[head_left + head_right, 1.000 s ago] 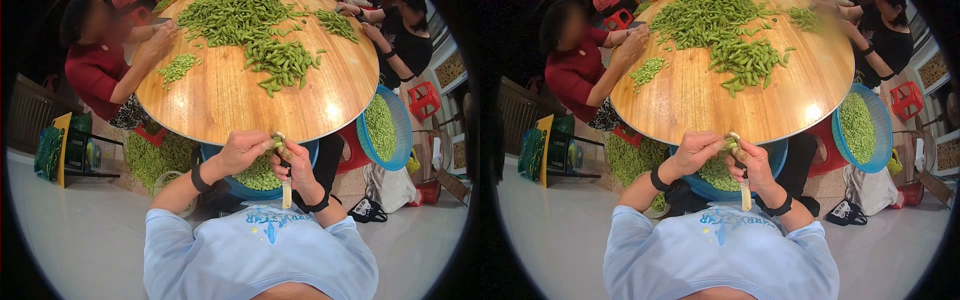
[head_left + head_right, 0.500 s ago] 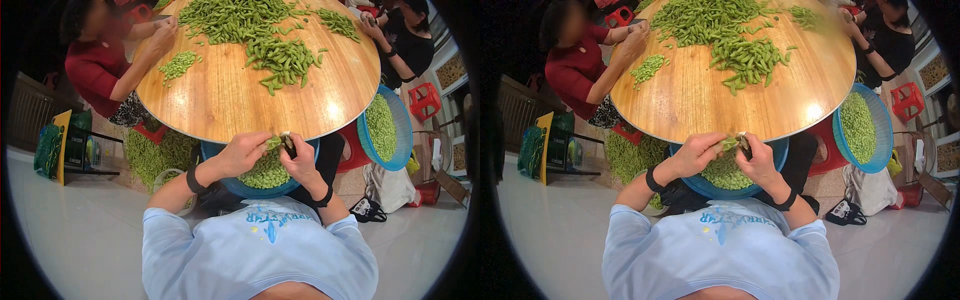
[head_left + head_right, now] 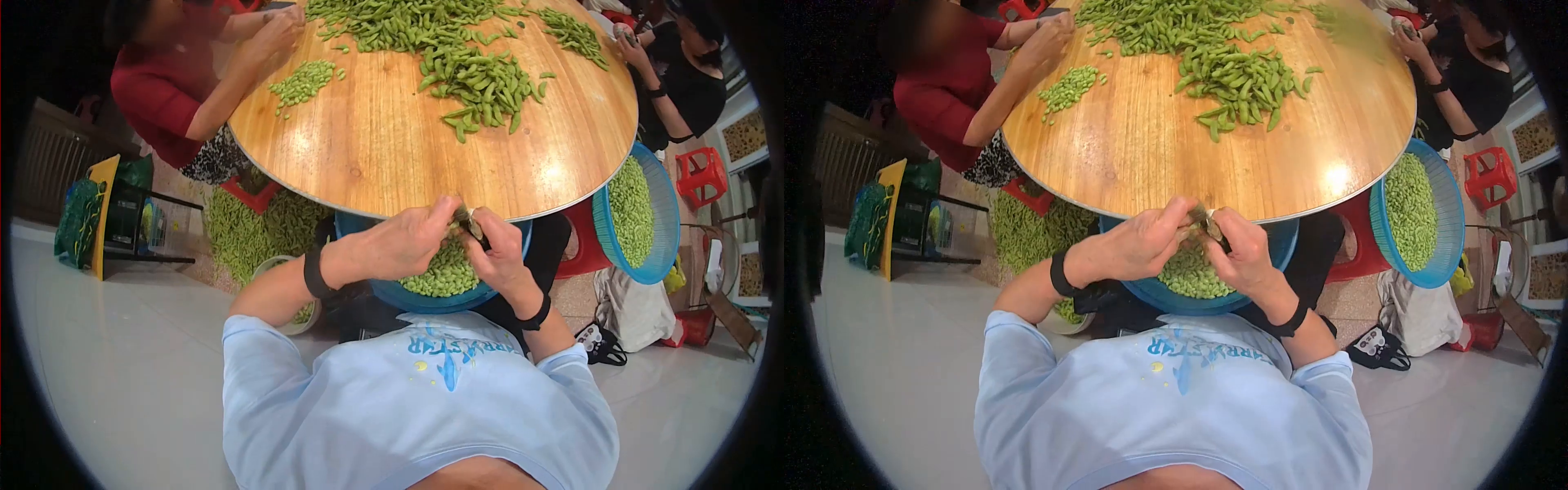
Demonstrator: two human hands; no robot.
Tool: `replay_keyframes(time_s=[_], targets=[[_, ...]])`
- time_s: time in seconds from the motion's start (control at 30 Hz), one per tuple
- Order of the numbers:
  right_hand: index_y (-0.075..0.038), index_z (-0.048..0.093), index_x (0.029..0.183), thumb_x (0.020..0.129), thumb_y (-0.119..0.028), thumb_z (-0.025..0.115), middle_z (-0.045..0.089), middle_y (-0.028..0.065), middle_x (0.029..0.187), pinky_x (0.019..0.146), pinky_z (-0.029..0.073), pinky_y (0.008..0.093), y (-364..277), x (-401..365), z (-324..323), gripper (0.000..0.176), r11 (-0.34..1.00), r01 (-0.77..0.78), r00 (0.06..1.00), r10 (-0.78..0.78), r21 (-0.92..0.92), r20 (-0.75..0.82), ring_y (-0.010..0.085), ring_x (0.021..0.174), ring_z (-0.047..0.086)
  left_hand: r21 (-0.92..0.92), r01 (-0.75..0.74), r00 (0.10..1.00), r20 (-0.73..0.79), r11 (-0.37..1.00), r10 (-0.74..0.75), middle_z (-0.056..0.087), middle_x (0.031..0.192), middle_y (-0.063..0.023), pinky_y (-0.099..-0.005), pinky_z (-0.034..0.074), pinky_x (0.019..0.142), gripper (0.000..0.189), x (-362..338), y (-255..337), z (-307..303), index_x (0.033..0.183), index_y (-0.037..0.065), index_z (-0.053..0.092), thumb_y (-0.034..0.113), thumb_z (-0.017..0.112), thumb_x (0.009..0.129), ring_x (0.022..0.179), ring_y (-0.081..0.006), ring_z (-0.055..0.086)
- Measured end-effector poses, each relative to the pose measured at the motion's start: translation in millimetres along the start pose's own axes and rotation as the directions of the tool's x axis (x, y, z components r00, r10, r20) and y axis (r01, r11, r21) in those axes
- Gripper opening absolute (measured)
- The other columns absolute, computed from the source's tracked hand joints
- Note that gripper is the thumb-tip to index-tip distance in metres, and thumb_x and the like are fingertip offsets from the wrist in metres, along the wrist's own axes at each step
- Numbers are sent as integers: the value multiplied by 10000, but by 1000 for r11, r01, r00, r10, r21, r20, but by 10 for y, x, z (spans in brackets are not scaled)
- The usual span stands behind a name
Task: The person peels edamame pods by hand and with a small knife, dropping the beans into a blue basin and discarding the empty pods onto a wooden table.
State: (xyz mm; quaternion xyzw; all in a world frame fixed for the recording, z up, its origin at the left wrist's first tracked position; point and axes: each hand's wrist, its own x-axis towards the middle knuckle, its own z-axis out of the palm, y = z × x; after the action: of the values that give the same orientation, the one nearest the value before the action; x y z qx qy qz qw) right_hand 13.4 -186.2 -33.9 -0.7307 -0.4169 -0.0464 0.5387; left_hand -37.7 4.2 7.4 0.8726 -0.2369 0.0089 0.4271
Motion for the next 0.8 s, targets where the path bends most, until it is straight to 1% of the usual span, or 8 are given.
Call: replay_keyframes(time_s=[0.13,0.3,0.37,0.5,0.53,0.6,0.67,0.8], targets=[[16,546,874,724,40,652,496,143,707,513,408,360,-15,84,50,185,997,19,1000,-18,-76,18,294,578,519,-8,52,995,81,999,-51,577,786,-234,-480,441,620,336,68,21,-143,1108,-47,352,-82,455,791,780,-466,572],[10,541,841,733,10,683,487,132,681,505,406,358,-26,98,42,178,996,-84,988,81,17,134,287,568,518,-109,72,996,66,991,-65,575,741,-222,-487,433,595,282,-44,73,-269,1066,-26,388,-51,473,798,733,-458,565],[5,548,833,742,-19,707,499,124,684,505,410,356,-69,73,79,184,1000,-28,981,26,9,190,278,570,522,100,260,921,274,960,-277,549,652,-254,-502,434,565,248,-205,113,-466,999,-48,445,-20,519,764,658,-460,566],[5,563,847,749,-40,720,518,124,695,522,421,357,61,-113,46,191,996,-55,967,70,-67,245,276,585,531,496,273,802,356,824,-480,559,647,-256,-486,472,600,56,-865,-209,-551,704,-36,559,14,547,727,650,-432,585],[4,566,851,751,-39,719,532,123,710,537,431,352,91,-135,41,188,995,-68,962,85,-72,261,270,598,541,498,271,802,356,824,-479,559,647,-256,-486,472,600,56,-1004,-294,-508,704,-36,559,14,547,727,650,-432,585],[3,569,856,753,-37,717,545,122,726,552,441,347,122,-108,25,185,995,-70,958,88,-77,274,263,611,551,674,169,803,329,719,-497,586,685,-257,-477,497,641,69,-1198,-485,-401,688,-18,603,34,570,719,696,-414,605],[3,574,864,762,-25,703,576,116,773,581,459,330,106,-131,33,166,994,-104,966,91,42,243,251,636,569,551,248,805,340,797,-486,626,786,-232,-460,500,710,174,-1096,-824,-161,746,-33,648,136,623,778,809,-396,617],[-2,584,869,767,-14,690,601,110,813,591,461,299,155,-145,3,148,987,-138,966,116,82,231,225,657,580,479,369,644,486,797,-591,643,943,-237,-449,482,822,227,-659,-1510,448,924,-34,662,124,611,769,930,-377,618]])
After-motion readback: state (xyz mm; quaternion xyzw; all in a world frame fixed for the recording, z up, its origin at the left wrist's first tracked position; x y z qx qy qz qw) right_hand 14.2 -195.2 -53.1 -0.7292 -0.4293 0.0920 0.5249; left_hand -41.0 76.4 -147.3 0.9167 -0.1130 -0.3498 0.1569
